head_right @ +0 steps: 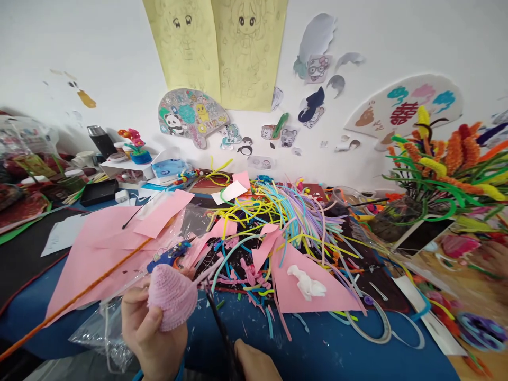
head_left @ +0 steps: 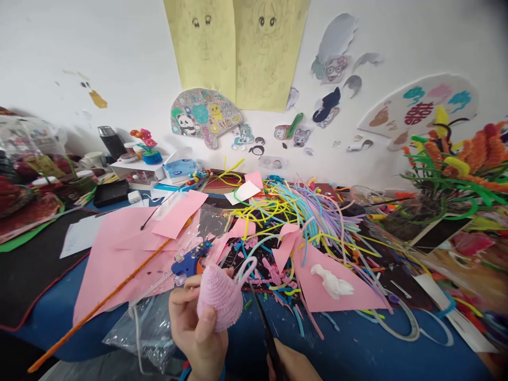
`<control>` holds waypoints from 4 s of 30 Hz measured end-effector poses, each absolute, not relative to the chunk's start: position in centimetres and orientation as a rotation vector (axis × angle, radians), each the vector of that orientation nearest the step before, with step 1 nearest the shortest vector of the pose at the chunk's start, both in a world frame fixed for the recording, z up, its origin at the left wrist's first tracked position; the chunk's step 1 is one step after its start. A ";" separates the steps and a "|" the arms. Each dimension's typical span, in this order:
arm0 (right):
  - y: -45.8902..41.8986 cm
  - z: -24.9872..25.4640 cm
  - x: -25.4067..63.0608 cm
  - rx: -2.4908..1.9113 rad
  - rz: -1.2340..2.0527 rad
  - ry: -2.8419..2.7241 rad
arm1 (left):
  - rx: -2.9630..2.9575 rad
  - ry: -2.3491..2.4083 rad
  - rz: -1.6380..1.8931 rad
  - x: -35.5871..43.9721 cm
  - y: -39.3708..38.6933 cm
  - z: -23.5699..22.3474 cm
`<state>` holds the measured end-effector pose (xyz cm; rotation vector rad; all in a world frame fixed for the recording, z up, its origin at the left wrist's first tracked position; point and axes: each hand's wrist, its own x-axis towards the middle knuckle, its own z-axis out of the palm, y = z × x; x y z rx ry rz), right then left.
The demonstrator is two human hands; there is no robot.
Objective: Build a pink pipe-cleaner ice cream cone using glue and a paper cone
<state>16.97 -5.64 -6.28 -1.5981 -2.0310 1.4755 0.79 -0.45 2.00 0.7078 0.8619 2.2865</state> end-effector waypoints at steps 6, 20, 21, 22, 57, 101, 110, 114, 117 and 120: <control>-5.5 -4.7 17.0 -1.414 1.313 -2.030 | 0.823 0.808 2.189 1.2 -0.7 1.4; -6.7 -5.5 16.5 -1.545 0.321 -2.062 | 0.990 0.986 2.246 1.2 -0.5 -0.1; -6.7 -5.4 16.3 -1.556 0.302 -2.044 | 0.972 0.991 2.238 1.3 -0.5 -0.1; -6.7 -5.4 16.1 -1.564 0.290 -2.024 | 0.957 0.999 2.233 1.3 -0.5 -0.1; -5.8 -5.4 15.6 -1.271 0.162 -2.039 | 1.053 1.038 2.190 1.5 0.0 -0.5; -2.5 5.0 15.1 -1.052 0.434 -1.627 | 0.865 0.893 1.851 2.6 -1.9 -0.2; -2.0 5.5 15.4 -1.047 0.539 -1.592 | 0.954 0.846 1.806 2.6 -1.9 -0.1; -1.7 5.6 15.8 -1.034 0.677 -1.538 | 0.981 0.837 1.765 2.4 -1.8 0.3; -1.6 5.5 16.4 -1.027 0.790 -1.508 | 0.991 0.795 1.707 2.3 -1.7 0.7; -1.6 5.3 16.8 -1.026 0.893 -1.504 | 0.987 0.753 1.650 2.2 -1.7 1.0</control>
